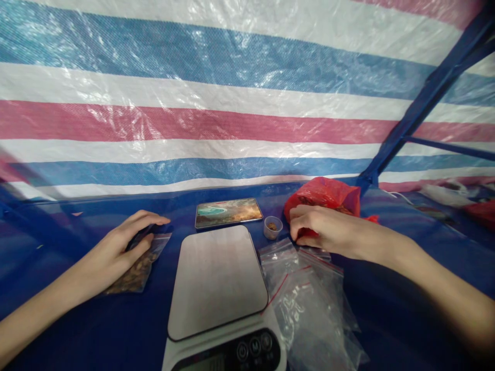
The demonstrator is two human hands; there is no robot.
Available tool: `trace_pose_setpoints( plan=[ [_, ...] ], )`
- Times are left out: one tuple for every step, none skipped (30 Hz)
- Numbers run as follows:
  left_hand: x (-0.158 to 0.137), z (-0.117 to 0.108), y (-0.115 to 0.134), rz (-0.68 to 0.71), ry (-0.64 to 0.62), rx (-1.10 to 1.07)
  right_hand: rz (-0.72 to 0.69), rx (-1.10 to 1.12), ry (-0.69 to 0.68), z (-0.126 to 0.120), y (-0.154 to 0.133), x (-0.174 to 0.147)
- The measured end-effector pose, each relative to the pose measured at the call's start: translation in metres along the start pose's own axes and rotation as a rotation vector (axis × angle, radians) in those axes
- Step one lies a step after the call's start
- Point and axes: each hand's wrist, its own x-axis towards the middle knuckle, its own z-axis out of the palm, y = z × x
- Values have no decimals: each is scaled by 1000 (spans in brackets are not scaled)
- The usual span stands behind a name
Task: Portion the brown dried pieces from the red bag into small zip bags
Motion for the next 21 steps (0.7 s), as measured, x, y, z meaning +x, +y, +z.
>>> trace_pose_setpoints(
  plan=[
    [0,0,0,1,0,1,6,5,-9,-1,2,0],
    [0,1,0,1,0,0,14,2,-18,-2,3,0],
    [0,1,-1,1,0,-1,19,-6,-26,-2,5,-1],
    [0,1,-1,2,0,-2,20,-14,-30,-2,6,-1],
    [0,1,-1,2,-2,-3,25,-17,-30,-2,7,-1],
    [0,1,-1,4,-1,-3,33,-14,-23,-1,9,-2],
    [0,1,-1,7,2,-4,43,-7,-12,1,10,-2],
    [0,1,-1,9,6,-4,50,2,-2,2,10,-2],
    [0,1,0,12,10,-5,52,10,4,4,11,-2],
    [0,1,-1,14,11,-6,47,13,6,4,11,-2],
    [0,1,-1,15,15,-8,37,8,4,4,11,-1],
    [0,1,-1,14,15,-11,24,0,0,4,10,-1],
    [0,2,-2,11,16,-12,12,-6,-6,2,9,0],
    [-1,3,-3,8,13,-13,5,-7,-2,0,8,0],
    [-1,3,-3,7,11,-15,0,-5,15,-2,7,1],
    [-1,4,-3,4,11,-17,-6,-1,49,-5,5,2],
    [-2,5,-3,-2,15,-22,-14,8,102,-7,2,3],
    [-2,5,-3,-9,20,-28,-18,18,171,-9,-1,4],
    [-3,5,-2,-17,29,-36,-14,29,251,-10,-5,6],
    [-3,5,-2,-21,34,-42,-7,44,332,-9,-9,8],
    [-3,5,-2,-22,36,-44,-2,62,401,-7,-14,11]
  ],
)
